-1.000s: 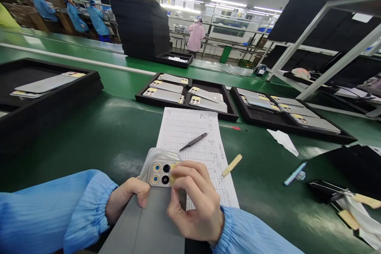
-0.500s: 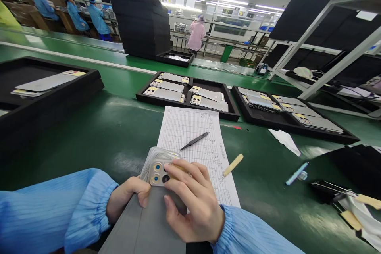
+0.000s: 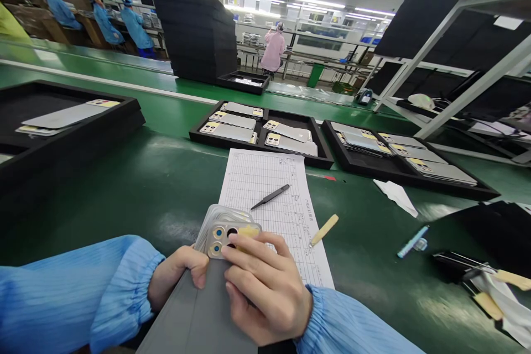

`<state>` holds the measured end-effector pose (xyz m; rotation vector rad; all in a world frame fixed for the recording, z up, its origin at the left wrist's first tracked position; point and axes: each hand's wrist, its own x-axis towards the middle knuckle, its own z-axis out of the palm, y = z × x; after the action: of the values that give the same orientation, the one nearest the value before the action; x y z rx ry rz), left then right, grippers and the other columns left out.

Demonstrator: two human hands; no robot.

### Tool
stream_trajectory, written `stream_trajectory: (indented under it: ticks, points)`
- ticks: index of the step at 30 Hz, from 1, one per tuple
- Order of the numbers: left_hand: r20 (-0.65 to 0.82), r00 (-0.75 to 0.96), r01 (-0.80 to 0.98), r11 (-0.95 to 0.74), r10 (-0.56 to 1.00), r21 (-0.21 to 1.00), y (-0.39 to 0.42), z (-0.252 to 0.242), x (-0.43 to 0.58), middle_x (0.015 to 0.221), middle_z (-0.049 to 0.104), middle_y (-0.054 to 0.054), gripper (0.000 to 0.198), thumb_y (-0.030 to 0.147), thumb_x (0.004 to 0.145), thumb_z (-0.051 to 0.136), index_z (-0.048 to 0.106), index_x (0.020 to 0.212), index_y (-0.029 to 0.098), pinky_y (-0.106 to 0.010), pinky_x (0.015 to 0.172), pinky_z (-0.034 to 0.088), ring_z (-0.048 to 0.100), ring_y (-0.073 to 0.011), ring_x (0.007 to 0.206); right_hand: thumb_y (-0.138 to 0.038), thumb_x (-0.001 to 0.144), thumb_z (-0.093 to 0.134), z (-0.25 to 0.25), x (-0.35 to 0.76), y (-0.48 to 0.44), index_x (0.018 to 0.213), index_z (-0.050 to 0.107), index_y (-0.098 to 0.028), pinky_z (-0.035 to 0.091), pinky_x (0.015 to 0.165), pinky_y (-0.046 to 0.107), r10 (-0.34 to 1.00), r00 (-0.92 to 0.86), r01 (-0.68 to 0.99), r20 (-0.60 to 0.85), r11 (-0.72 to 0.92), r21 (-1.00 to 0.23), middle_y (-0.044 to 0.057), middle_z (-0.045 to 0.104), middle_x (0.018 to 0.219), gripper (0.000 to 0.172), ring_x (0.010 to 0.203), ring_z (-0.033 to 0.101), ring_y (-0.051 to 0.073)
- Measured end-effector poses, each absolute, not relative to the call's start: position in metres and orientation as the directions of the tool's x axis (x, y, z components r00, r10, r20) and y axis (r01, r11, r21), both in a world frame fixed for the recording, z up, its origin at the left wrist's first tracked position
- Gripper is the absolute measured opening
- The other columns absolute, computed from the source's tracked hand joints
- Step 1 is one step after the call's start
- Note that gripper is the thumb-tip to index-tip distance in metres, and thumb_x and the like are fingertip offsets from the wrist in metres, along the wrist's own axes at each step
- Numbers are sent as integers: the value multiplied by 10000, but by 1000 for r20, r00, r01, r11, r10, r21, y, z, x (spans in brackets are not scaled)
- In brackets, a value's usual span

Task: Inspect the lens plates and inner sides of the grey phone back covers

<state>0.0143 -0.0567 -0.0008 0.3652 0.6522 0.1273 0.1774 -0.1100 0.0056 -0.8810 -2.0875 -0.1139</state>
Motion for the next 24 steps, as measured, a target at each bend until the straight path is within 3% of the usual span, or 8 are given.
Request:
stream_trajectory:
  ticks: [10, 14, 16, 19, 21, 24]
  points:
    - [-430, 886, -42, 954, 173, 297, -56, 0, 13, 528, 555, -22, 472, 81, 409, 426, 550, 864, 67, -264, 583, 363, 569, -179, 551, -54, 653, 505, 20, 174, -108, 754, 620, -131, 531, 714, 299, 463, -491, 523, 738, 834, -175, 63, 729, 704, 172, 791, 681, 173]
    - [-449, 870, -58, 947, 203, 316, -56, -2, 13, 546, 569, -19, 494, 77, 408, 429, 554, 886, 71, -275, 597, 381, 562, -173, 548, -34, 640, 506, 17, 173, -111, 769, 601, -143, 509, 653, 312, 458, -404, 528, 792, 824, -206, 48, 715, 683, 193, 699, 672, 170]
    - [-531, 795, -67, 912, 294, 404, -57, -4, 13, 495, 551, -14, 488, 90, 409, 431, 569, 876, 63, -278, 555, 379, 546, -177, 505, -19, 641, 522, 12, 174, -111, 791, 568, -161, 472, 597, 315, 526, -298, 596, 796, 755, -275, 28, 666, 667, 211, 633, 615, 159]
    - [-603, 694, -43, 858, 394, 511, -57, -4, 12, 478, 563, -28, 476, 113, 419, 449, 593, 869, 56, -280, 510, 382, 533, -180, 477, -98, 693, 559, 5, 178, -107, 793, 463, -197, 400, 511, 284, 690, -22, 699, 724, 528, -482, -14, 464, 642, 170, 566, 452, 129]
    - [-587, 704, -36, 845, 400, 533, -57, -3, 12, 528, 600, -40, 481, 115, 439, 472, 599, 901, 67, -290, 536, 406, 541, -172, 494, -205, 713, 576, 2, 179, -103, 804, 402, -212, 394, 506, 276, 799, 125, 667, 588, 371, -646, -31, 372, 662, 197, 561, 403, 122]
    - [-519, 749, -58, 820, 413, 569, -57, -2, 13, 586, 628, -37, 489, 103, 477, 510, 597, 958, 98, -302, 588, 428, 558, -165, 527, -303, 710, 592, 0, 178, -98, 856, 372, -218, 432, 526, 275, 933, 114, 543, 341, 228, -808, -26, 425, 694, 278, 596, 459, 131]
